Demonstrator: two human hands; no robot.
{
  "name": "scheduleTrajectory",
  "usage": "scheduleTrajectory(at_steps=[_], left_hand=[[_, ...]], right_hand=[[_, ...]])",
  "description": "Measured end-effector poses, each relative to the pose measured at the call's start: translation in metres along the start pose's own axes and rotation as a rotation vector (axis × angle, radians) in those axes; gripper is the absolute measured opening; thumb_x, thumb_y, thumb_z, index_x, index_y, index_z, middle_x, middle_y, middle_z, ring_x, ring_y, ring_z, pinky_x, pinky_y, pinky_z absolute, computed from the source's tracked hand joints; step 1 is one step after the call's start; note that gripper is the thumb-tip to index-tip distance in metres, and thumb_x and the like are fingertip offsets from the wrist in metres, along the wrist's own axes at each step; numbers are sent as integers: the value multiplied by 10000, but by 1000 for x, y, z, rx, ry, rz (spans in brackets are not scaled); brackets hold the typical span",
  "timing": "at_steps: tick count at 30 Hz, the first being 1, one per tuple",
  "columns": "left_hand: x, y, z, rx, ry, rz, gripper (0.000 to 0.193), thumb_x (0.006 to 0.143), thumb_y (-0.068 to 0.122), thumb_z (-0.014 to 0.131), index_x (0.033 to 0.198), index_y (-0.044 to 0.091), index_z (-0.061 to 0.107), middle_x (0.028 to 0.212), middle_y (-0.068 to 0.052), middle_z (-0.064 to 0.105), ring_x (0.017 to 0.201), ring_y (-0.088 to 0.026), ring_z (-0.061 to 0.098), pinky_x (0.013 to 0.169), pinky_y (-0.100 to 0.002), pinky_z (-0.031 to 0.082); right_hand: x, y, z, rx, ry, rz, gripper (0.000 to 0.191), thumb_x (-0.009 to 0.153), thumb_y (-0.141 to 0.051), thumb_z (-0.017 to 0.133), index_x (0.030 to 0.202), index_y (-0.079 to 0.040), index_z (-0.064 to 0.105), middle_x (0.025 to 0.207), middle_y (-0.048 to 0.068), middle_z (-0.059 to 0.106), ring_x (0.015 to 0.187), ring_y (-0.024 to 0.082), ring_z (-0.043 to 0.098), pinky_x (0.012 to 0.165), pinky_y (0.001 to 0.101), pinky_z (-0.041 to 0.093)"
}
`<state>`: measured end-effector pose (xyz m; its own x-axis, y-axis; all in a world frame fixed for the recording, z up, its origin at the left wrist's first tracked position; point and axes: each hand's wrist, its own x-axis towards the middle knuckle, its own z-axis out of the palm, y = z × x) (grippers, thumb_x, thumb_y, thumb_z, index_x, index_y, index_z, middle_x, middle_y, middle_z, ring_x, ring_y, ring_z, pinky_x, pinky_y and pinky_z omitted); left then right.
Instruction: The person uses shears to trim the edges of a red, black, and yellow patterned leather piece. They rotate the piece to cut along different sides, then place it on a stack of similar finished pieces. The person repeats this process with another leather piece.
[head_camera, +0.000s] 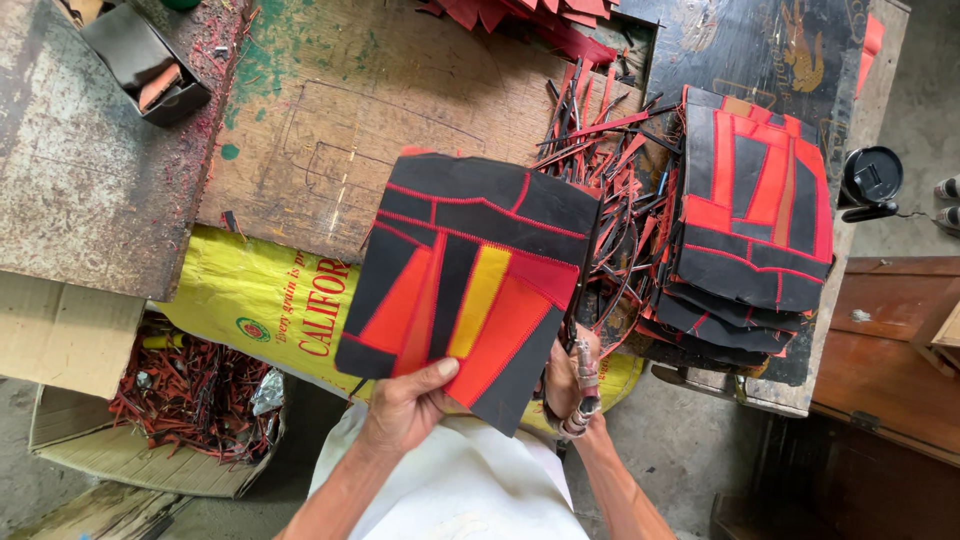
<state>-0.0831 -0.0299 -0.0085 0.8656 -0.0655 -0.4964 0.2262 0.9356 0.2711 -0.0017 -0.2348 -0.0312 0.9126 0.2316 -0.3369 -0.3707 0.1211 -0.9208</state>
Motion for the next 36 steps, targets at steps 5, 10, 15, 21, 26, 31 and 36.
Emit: scheduleTrajectory(at_steps=[5,10,15,21,26,31,36], left_hand=[[13,36,8,209,-142,131,404,926,-95,621,1326,-83,561,1176,-224,702,952,-296,750,746,-398,682],[13,54,28,259,-192,80,509,924,-100,639,1422,-56,544,1218,-216,705,942,-264,733,715,-332,654],[23,102,32,372,-253,25,665,794,-79,627,1441,-16,485,1343,-177,649,1212,-287,672,1001,-440,594],[33,132,15,294,-304,78,759,860,129,731,1522,-63,412,1476,-262,534,1353,-390,540,1129,-538,475],[16,53,13,75,-518,103,930,845,379,810,1550,21,321,1604,-203,392,1501,-406,390,1268,-539,335],[62,-10,21,30,-254,213,444,1025,250,691,1327,-65,604,1293,-178,655,1202,-287,615,1080,-444,486],[82,-2,38,-22,-57,442,215,966,-11,701,1176,7,656,1109,-86,716,1034,-168,699,981,-336,566]], right_hand=[[8,-12,0,58,119,-4,198,1035,-227,598,904,-80,573,610,-14,526,441,73,467,363,240,353],[29,-42,1,243,152,-81,247,999,-318,643,949,-87,572,636,21,548,442,117,491,367,272,386],[54,-78,-28,613,-79,113,596,935,-626,652,994,-35,595,653,77,562,471,196,532,419,320,432],[65,-54,2,77,191,-14,206,918,-214,748,884,-53,625,633,33,557,444,141,507,388,290,400],[63,-45,44,259,286,-31,181,918,-176,736,834,-82,605,584,15,543,414,134,497,367,291,389],[60,-61,50,140,23,-17,163,935,-170,738,874,-76,620,623,16,563,449,133,521,393,292,415],[56,-74,48,96,-70,-166,144,960,-142,725,930,-84,597,665,27,592,475,129,521,433,273,414]])
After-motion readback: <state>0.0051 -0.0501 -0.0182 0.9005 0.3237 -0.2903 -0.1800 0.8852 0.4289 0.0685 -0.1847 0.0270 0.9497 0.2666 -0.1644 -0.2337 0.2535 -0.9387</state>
